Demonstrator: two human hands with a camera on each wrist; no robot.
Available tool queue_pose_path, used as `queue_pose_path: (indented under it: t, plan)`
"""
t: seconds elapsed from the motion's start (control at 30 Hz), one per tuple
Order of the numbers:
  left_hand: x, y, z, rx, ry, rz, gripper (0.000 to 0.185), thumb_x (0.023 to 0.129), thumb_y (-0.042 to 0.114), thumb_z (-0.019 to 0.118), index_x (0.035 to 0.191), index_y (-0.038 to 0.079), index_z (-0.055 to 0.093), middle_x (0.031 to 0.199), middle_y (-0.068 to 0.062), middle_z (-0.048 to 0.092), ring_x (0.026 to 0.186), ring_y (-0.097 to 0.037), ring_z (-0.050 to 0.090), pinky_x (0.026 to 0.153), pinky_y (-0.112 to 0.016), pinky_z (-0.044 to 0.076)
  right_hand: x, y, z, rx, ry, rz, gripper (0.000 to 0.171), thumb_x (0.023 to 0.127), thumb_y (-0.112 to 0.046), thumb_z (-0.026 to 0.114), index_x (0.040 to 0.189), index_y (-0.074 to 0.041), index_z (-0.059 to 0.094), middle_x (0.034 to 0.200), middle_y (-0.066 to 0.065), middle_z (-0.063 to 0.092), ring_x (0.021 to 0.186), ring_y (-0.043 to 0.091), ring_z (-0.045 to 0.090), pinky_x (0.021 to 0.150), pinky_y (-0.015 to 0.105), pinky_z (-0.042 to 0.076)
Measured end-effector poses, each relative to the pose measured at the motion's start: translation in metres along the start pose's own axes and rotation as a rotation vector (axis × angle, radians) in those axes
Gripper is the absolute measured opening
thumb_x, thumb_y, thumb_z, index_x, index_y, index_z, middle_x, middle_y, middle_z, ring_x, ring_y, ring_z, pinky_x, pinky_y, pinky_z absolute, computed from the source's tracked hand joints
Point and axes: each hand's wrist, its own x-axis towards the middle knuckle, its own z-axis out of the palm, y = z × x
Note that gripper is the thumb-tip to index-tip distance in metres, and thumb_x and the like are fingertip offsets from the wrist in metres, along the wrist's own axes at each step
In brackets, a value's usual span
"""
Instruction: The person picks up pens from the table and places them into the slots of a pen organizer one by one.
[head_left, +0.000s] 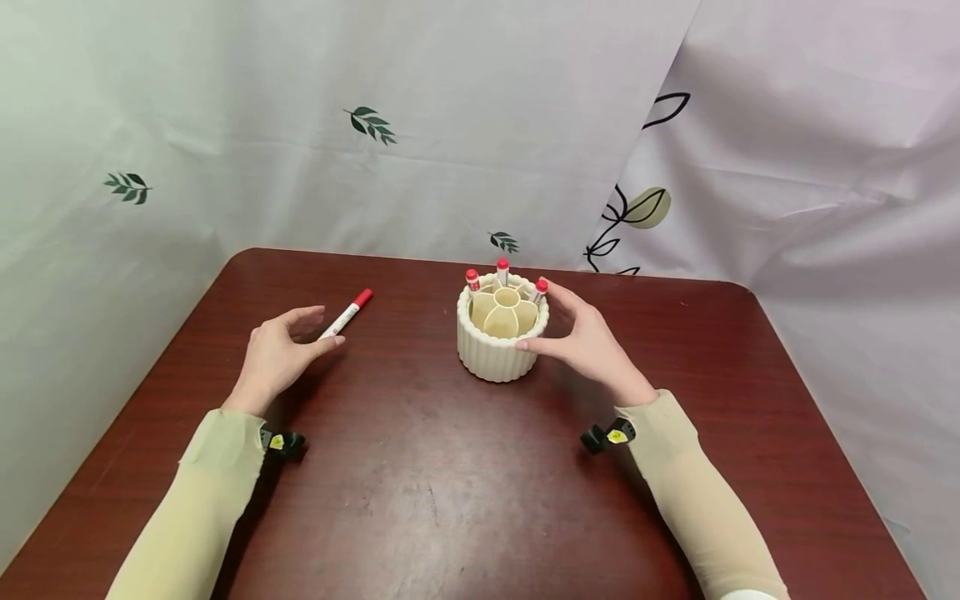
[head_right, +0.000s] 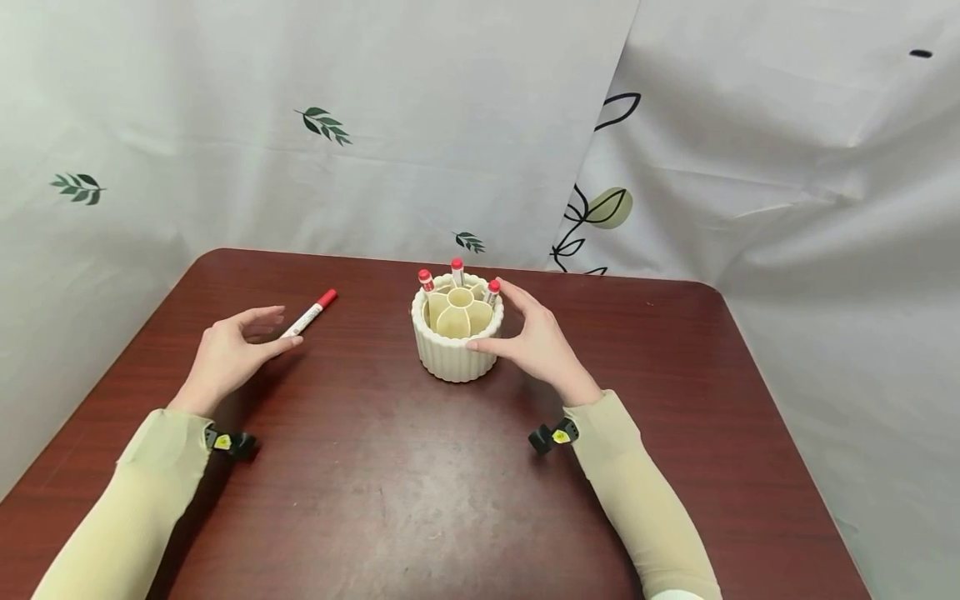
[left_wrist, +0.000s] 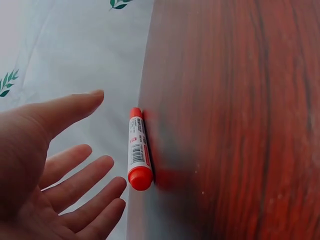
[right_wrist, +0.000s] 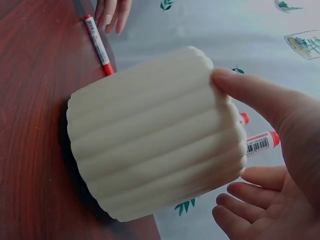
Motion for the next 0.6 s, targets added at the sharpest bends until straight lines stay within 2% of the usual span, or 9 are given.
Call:
queue_pose_path:
  t: [0.13,0.23,0.4,0.6]
  plan:
    - [0.001,-0.001,0.001,0.022,-0.023,-0.007,0.069,0.085,0.035,0.085,0.139,0.001,0.06,0.128,-0.02,0.066,0.111,-0.036,0.066,0.09,-0.05,0.049,0.003,0.004,0.0,-0.007,-0.007,-0.021,0.097,0.075,-0.023,0.094,0.156,-0.014,0.041,0.155,-0.001,0.044,0.138,0.017,0.045,0.115,0.045,0.034]
    - [0.003,-0.002,0.002,0.041,-0.043,-0.02,0.07,0.084,0.035,0.086,0.138,-0.001,0.06,0.124,-0.02,0.068,0.108,-0.035,0.066,0.088,-0.048,0.048,0.004,0.006,0.002,-0.006,-0.009,-0.033,0.098,0.073,-0.029,0.095,0.155,-0.016,0.043,0.154,-0.005,0.046,0.134,0.016,0.049,0.114,0.045,0.036]
    - [0.005,-0.004,0.004,0.079,-0.075,-0.03,0.063,0.084,0.027,0.086,0.133,-0.003,0.063,0.114,-0.022,0.07,0.1,-0.035,0.067,0.083,-0.045,0.048,0.004,0.006,0.007,0.023,-0.016,-0.027,0.101,0.073,-0.033,0.095,0.156,-0.012,0.042,0.151,-0.002,0.049,0.128,0.019,0.056,0.112,0.046,0.039]
    - [0.007,-0.006,0.006,0.098,-0.1,-0.038,0.051,0.085,0.015,0.084,0.129,-0.005,0.065,0.106,-0.02,0.072,0.092,-0.033,0.069,0.078,-0.043,0.051,0.002,0.007,0.011,0.04,0.016,-0.011,0.101,0.072,-0.034,0.095,0.155,-0.01,0.042,0.148,0.0,0.052,0.127,0.018,0.056,0.111,0.047,0.041]
